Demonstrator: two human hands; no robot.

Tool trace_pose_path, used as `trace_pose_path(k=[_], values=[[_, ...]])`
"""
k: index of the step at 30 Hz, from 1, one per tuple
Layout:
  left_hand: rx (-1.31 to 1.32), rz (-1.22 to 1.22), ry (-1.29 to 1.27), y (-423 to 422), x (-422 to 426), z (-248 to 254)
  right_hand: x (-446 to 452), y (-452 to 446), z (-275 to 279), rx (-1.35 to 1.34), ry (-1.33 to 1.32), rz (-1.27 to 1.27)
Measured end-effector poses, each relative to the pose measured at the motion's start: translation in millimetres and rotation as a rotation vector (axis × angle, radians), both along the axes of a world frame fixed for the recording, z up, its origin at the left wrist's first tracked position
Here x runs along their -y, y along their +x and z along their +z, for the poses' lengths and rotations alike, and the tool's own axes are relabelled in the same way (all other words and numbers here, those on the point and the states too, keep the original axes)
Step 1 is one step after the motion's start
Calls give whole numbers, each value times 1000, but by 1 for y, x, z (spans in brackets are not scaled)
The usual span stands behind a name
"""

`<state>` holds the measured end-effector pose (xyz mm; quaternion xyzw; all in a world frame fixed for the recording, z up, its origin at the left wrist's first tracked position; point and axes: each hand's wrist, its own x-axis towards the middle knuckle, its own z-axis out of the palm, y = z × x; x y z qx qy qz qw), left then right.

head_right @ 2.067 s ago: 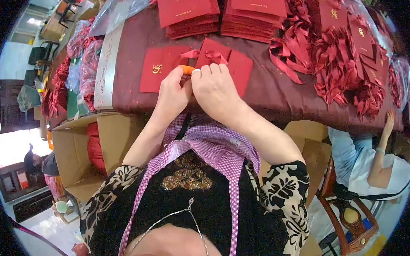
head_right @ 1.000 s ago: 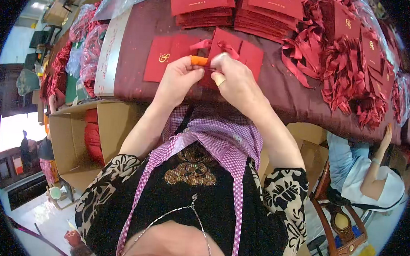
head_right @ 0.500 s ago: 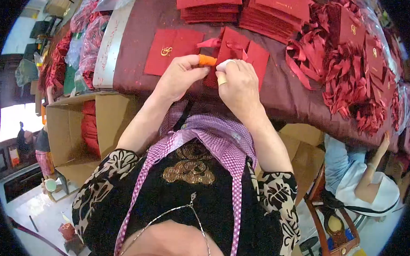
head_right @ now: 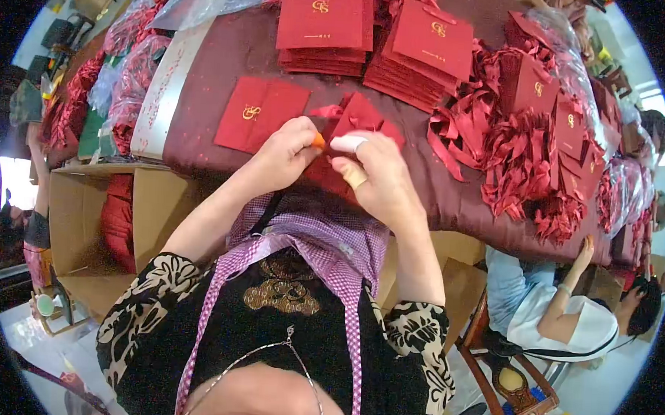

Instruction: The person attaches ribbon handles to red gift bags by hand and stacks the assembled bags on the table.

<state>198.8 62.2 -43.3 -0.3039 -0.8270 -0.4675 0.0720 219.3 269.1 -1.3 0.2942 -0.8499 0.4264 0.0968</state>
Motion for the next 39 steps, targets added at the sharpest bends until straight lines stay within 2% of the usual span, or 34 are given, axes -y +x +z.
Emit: trace_pose_path(k=[2,5,9,11,12,13,14,15,17,18,19,21,23,24,26,28,30,32,33,34,36,38,39], values=[[-18,-55,38,5,-4,7,-3,-7,17,-201,139,21],[-11,-92,60,7,-3,12,4,-12,17,-302,336,74],[103,-147,119,8,7,15,-3,-12,17,-196,288,212],[281,-202,139,11,13,19,-3,-9,15,-145,237,321],[241,-189,149,5,18,12,-3,-7,16,-117,251,374],[236,-70,87,-2,27,5,-3,-4,15,-86,262,427],[435,22,309,-9,34,-10,-2,-1,14,-75,254,444],[600,102,415,-12,43,7,-3,-1,11,-65,251,450],[671,140,588,-29,61,-4,-12,-4,4,-40,156,253],[657,212,557,-30,63,-2,-18,-9,0,61,127,181],[636,278,523,-32,61,-3,-18,-17,1,-61,88,175],[648,321,527,-32,55,-4,-23,-26,-5,108,-45,122],[325,452,482,-27,48,-1,-26,-31,-14,357,-204,42],[266,509,413,-23,46,8,-25,-32,-12,354,-206,36],[350,420,487,-10,43,17,-21,-32,-9,559,-321,-10],[606,160,545,-4,44,12,-17,-33,-19,588,-369,64],[833,12,659,5,30,8,-11,-34,-31,610,-399,146],[829,-96,718,10,18,8,0,-36,-27,395,-379,275],[823,-148,742,10,15,4,3,-34,-31,525,-414,241],[797,-179,703,7,15,-1,6,-32,-33,520,-419,224],[715,-159,607,8,12,0,10,-31,-37,606,-618,222],[527,-122,516,5,9,-5,12,-31,-42,554,-604,188],[549,-83,528,3,8,-8,13,-29,-43,564,-606,135]])
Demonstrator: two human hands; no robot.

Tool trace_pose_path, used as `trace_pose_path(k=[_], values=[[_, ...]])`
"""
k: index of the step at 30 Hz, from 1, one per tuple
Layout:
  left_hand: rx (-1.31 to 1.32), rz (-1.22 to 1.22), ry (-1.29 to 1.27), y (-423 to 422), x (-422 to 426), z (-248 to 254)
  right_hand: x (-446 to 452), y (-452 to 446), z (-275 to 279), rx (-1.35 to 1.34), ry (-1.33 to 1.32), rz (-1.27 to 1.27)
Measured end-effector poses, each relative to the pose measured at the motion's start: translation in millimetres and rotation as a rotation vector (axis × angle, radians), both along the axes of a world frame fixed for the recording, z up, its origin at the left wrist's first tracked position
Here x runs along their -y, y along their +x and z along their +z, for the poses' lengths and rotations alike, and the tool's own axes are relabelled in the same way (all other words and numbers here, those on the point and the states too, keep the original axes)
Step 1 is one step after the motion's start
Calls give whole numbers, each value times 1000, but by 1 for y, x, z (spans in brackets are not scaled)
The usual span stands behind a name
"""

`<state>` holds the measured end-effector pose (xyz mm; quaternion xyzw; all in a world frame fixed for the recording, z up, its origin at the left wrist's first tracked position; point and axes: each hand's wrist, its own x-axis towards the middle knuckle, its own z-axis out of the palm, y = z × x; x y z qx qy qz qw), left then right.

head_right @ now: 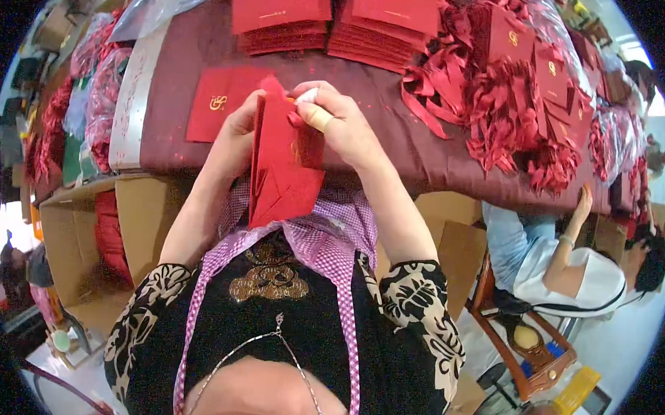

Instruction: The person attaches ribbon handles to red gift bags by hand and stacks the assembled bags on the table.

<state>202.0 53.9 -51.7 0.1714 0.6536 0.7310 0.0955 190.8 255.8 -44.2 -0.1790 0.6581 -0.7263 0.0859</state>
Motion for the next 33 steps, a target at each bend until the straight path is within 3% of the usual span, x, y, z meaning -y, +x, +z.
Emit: trace_pose_path(k=[2,4,5,6,7,10,12,16,22,24,27,28,33], values=[[139,83,94,1,-6,-1,2,2,-7,-7,18,-100],[321,130,98,5,-9,10,-4,7,-2,-1,210,-257],[240,109,129,4,-8,4,-17,-2,-20,-356,318,-349],[287,130,88,3,-7,7,-29,1,-33,-151,222,-451],[333,153,47,2,-4,10,-43,9,-12,-333,472,-584],[206,247,112,-3,0,15,-99,25,-11,-468,696,-863],[182,276,106,-10,2,10,-137,35,-17,-514,927,-949],[79,358,-220,-18,3,10,-174,54,-43,-501,1303,-890],[95,388,-167,-16,-1,12,-166,55,-33,-525,1161,-962],[130,360,-152,-16,1,12,-147,53,-26,-248,714,-1010],[163,345,-124,-17,4,6,-125,54,-8,-158,564,-889],[188,334,-106,-17,5,5,-110,53,1,-103,341,-820],[205,328,-73,-17,8,4,-64,50,18,-190,940,-656]])
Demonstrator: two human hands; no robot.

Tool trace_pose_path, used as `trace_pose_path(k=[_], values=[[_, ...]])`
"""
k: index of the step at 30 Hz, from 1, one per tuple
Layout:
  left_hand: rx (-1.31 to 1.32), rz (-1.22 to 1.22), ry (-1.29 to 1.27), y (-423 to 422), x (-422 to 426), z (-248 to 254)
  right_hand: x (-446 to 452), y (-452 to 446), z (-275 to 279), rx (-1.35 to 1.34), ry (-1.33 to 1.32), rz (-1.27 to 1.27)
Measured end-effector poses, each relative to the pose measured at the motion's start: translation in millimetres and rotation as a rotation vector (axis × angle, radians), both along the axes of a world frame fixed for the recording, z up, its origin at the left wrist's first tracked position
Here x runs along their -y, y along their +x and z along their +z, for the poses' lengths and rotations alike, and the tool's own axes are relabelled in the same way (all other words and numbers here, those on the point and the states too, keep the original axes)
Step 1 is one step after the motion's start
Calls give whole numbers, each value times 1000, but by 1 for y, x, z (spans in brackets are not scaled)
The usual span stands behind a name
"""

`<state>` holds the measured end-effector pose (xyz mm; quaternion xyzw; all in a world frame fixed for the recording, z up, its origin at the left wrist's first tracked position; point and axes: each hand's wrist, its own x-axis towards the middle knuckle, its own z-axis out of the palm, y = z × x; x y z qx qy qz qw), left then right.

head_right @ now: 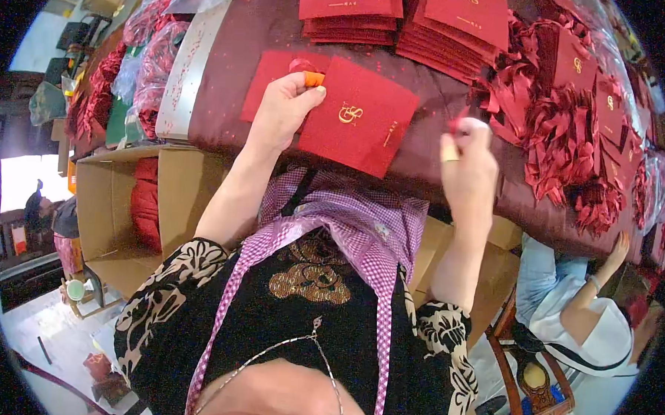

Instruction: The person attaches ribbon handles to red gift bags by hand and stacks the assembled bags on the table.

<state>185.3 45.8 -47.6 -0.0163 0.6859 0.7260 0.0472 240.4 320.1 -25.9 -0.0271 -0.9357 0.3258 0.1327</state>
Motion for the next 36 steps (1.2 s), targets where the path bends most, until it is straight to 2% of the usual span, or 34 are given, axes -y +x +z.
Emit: trace_pose_path(k=[2,4,5,7,8,11,12,14,17,18,20,22,26,29,32,36], values=[[2,-1,-3,0,1,0,20,-1,-2,81,28,137],[-17,36,42,1,2,1,30,-8,-13,-26,-71,278],[-19,45,22,1,3,0,31,-14,-15,67,-196,309],[-20,57,-16,1,6,-1,29,-22,-17,57,-329,295],[-29,70,-38,0,8,-2,26,-27,-19,66,-492,266],[-43,91,-69,-1,13,-5,11,-37,-22,-48,-492,178],[-47,95,-99,-2,14,-6,11,-35,-14,-20,-465,169],[-33,102,-139,-3,13,-4,9,-38,-16,-261,-121,392],[-47,87,-169,-4,9,-1,13,-35,-18,-180,121,622],[-48,87,-169,-4,8,0,16,-32,-23,-191,197,583],[-10,83,-98,-2,6,2,11,-32,-37,-197,198,569],[-24,83,-138,-4,7,-2,11,-34,-41,-226,203,513],[-86,48,-176,-3,5,-4,16,-39,-37,-283,0,447],[-45,-9,-201,1,-1,3,38,-36,-27,-141,-422,350],[-79,-47,-208,3,-5,6,67,-36,-6,-279,-289,440],[-113,-45,-258,9,-8,14,84,-45,-20,-312,-310,440]])
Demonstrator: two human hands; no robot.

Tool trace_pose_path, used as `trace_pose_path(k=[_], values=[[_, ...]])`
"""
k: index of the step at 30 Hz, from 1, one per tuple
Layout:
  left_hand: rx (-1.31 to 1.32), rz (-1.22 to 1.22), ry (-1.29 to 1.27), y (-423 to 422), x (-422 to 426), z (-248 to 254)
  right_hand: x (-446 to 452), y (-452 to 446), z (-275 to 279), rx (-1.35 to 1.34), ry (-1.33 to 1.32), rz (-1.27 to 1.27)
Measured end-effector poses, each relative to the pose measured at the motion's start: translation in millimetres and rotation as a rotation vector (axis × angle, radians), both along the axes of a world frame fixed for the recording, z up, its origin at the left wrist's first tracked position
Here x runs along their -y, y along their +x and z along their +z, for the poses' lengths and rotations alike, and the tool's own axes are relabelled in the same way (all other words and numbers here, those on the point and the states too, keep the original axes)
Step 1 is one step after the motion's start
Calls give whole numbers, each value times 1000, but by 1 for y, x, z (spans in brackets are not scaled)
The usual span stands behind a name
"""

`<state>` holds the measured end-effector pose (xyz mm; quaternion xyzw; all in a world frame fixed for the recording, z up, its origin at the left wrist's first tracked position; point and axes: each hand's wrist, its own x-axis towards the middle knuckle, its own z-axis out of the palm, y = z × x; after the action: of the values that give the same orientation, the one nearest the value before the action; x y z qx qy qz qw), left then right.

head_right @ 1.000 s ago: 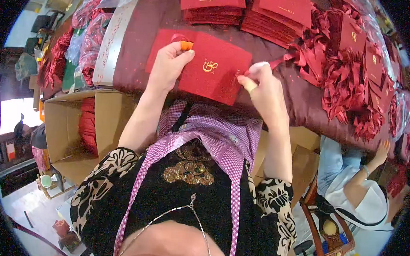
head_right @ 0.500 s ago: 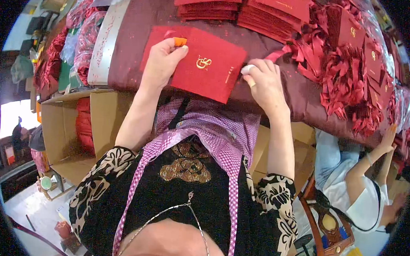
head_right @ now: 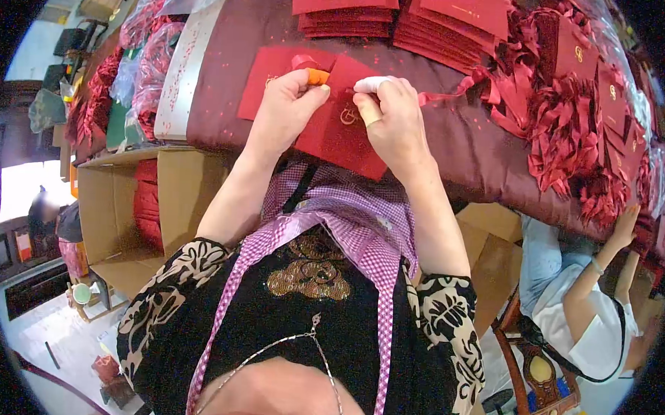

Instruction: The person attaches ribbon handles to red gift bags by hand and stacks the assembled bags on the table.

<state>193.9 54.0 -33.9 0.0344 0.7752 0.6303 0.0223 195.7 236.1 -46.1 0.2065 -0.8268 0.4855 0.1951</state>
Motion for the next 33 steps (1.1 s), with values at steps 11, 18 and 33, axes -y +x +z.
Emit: trace_pose_path(k=[11,18,33], values=[[-84,27,-60,5,-4,1,7,5,4,-9,-21,-73],[-207,61,-74,6,-10,5,7,3,2,-16,-68,-59],[-193,45,-132,10,-15,6,1,2,20,-288,526,-107]])
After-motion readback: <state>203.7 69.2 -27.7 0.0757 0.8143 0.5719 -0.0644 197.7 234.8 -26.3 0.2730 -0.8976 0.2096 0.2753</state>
